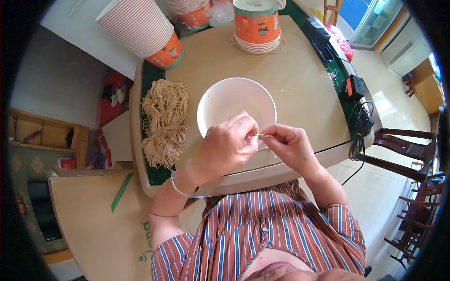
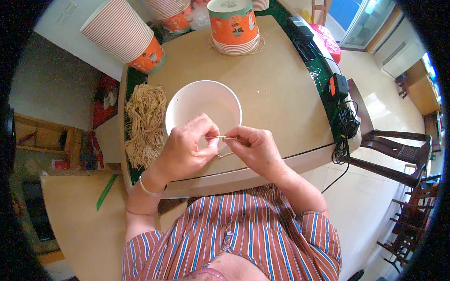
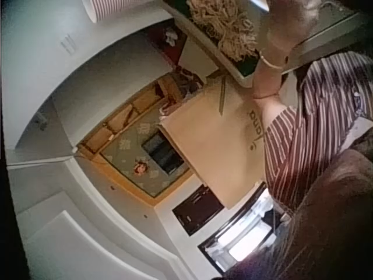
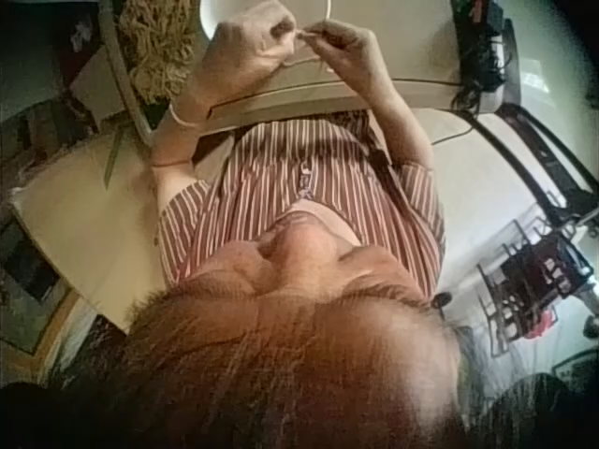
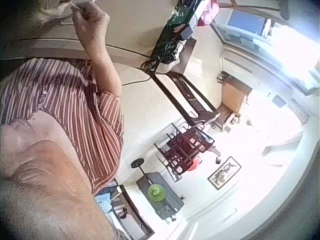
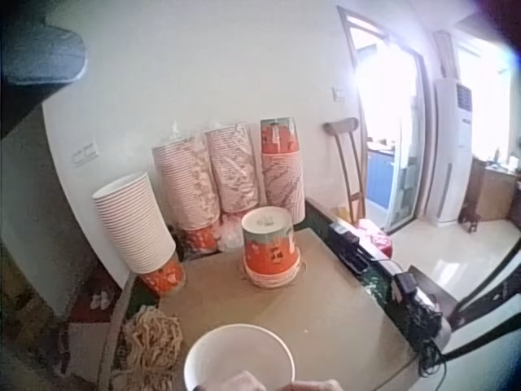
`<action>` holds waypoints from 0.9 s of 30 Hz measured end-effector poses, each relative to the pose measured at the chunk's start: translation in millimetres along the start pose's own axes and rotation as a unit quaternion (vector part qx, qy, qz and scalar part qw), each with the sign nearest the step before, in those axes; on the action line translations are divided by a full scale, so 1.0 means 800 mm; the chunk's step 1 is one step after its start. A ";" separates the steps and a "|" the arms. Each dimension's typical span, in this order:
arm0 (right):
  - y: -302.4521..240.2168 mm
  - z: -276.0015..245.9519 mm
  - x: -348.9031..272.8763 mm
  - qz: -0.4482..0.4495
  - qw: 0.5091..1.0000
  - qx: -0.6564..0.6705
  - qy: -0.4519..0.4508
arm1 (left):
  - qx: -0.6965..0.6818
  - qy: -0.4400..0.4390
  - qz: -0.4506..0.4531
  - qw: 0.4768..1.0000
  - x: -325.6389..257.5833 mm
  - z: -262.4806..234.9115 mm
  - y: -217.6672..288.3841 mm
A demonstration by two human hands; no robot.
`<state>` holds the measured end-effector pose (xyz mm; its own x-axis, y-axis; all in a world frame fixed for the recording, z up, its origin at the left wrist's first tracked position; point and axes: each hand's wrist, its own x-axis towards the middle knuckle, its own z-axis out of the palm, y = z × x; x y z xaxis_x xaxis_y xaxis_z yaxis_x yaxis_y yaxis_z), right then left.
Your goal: Threading a string handle through the holes of a paper bucket.
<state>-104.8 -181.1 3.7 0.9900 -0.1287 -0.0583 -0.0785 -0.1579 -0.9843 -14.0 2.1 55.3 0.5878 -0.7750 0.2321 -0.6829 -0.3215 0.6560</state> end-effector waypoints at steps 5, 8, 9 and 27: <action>-0.001 0.002 0.001 -0.015 1.000 -0.003 0.003 | -0.154 -0.074 -0.108 0.979 0.008 -0.002 -0.010; 0.001 0.003 0.000 -0.005 1.000 -0.003 -0.008 | -0.251 -0.139 -0.184 0.940 0.010 0.003 -0.032; 0.002 0.003 0.000 -0.004 1.000 0.002 -0.010 | -0.298 -0.178 -0.227 0.910 0.013 0.003 -0.038; -0.005 0.000 -0.002 0.018 0.998 0.054 -0.019 | 0.167 0.117 0.083 0.976 0.016 0.001 -0.009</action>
<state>-106.1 -180.1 7.7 0.9907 -0.0941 -0.0982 -0.1030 -0.0473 -0.9936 -1.8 -5.8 53.2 0.5129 -0.6987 0.4988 -0.8576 -0.3908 0.3344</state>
